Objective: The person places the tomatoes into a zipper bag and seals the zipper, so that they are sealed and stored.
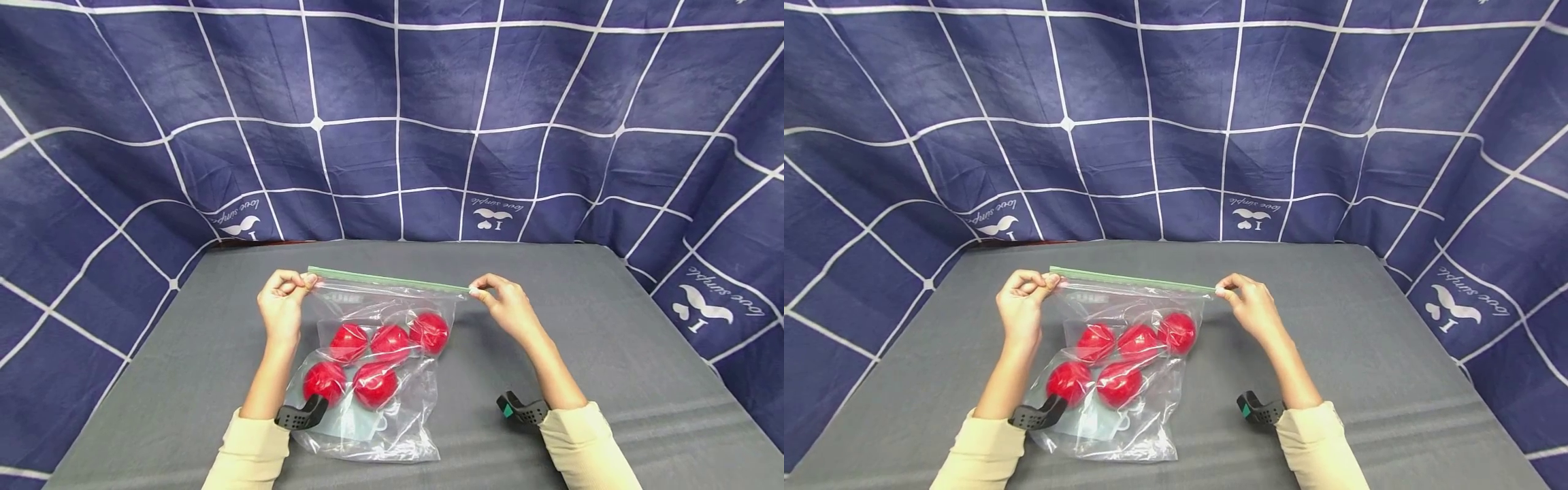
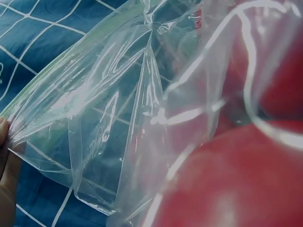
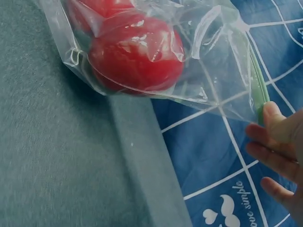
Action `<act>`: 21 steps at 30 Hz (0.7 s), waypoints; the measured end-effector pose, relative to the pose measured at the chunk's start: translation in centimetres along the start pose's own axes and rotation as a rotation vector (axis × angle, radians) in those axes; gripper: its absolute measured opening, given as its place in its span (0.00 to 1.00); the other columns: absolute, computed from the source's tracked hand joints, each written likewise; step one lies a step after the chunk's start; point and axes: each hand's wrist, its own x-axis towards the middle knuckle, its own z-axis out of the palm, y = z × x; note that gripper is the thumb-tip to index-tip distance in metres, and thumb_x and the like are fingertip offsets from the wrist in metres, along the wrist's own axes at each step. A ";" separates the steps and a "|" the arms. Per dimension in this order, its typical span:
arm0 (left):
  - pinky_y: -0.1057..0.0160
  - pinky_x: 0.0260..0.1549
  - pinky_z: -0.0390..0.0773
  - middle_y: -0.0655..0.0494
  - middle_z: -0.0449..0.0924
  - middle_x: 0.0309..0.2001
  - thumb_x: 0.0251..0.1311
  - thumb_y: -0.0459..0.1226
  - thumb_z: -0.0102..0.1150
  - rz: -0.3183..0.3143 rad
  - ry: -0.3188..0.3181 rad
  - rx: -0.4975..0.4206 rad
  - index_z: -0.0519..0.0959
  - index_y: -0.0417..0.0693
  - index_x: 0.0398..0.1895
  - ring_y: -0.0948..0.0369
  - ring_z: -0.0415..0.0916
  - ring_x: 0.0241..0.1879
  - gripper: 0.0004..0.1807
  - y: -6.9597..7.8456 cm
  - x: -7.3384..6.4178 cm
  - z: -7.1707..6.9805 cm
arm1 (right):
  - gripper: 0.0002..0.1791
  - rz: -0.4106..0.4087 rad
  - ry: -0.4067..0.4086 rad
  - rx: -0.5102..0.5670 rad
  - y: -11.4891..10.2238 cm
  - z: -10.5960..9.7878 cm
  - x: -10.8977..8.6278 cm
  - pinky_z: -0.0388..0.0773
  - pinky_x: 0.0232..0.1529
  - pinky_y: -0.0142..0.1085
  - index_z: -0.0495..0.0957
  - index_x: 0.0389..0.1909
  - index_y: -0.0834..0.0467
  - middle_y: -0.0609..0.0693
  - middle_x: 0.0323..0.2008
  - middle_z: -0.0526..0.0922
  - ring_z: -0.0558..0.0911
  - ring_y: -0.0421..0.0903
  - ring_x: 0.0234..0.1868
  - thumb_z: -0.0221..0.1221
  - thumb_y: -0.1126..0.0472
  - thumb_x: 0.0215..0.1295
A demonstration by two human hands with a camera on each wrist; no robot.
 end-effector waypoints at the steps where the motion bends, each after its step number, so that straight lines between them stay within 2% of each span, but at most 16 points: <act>1: 0.74 0.26 0.78 0.60 0.82 0.18 0.45 0.16 0.56 0.001 0.007 0.007 0.68 0.46 0.13 0.67 0.81 0.22 0.18 -0.1 0.0 0.0 | 0.06 0.008 -0.003 -0.003 0.1 -0.2 0.0 0.72 0.38 0.46 0.78 0.31 0.56 0.52 0.33 0.82 0.79 0.49 0.38 0.59 0.58 0.57; 5: 0.74 0.27 0.78 0.61 0.82 0.18 0.44 0.17 0.58 -0.010 0.010 0.028 0.69 0.46 0.12 0.67 0.81 0.22 0.18 -0.2 0.0 0.4 | 0.07 0.025 0.010 0.000 0.4 -0.3 -0.1 0.71 0.38 0.49 0.78 0.32 0.56 0.52 0.35 0.82 0.79 0.50 0.40 0.59 0.57 0.57; 9: 0.75 0.29 0.77 0.65 0.81 0.20 0.48 0.19 0.56 -0.040 -0.043 0.090 0.70 0.49 0.18 0.70 0.80 0.24 0.16 -0.3 -0.2 0.7 | 0.08 0.039 0.041 0.059 0.9 0.2 -0.3 0.72 0.44 0.47 0.79 0.34 0.57 0.53 0.35 0.82 0.79 0.50 0.41 0.59 0.58 0.57; 12: 0.77 0.33 0.76 0.67 0.78 0.23 0.51 0.20 0.53 -0.052 -0.079 0.156 0.70 0.52 0.24 0.72 0.77 0.27 0.16 -0.3 -0.3 0.8 | 0.09 0.049 0.066 0.140 1.2 0.7 -0.3 0.75 0.45 0.39 0.79 0.37 0.59 0.54 0.34 0.83 0.80 0.45 0.39 0.59 0.58 0.57; 17: 0.77 0.35 0.74 0.70 0.77 0.26 0.54 0.23 0.53 -0.034 -0.104 0.234 0.73 0.48 0.28 0.73 0.74 0.31 0.10 -0.3 0.0 0.8 | 0.12 0.109 0.106 0.292 1.2 1.1 0.1 0.74 0.34 0.22 0.79 0.39 0.62 0.58 0.35 0.83 0.77 0.27 0.31 0.58 0.58 0.59; 21: 0.74 0.34 0.74 0.69 0.79 0.30 0.61 0.30 0.49 0.009 -0.142 0.273 0.73 0.43 0.35 0.70 0.75 0.32 0.03 0.1 0.8 0.5 | 0.10 0.123 0.167 0.362 1.3 0.5 0.6 0.72 0.33 0.17 0.78 0.39 0.65 0.63 0.36 0.82 0.76 0.23 0.29 0.55 0.62 0.61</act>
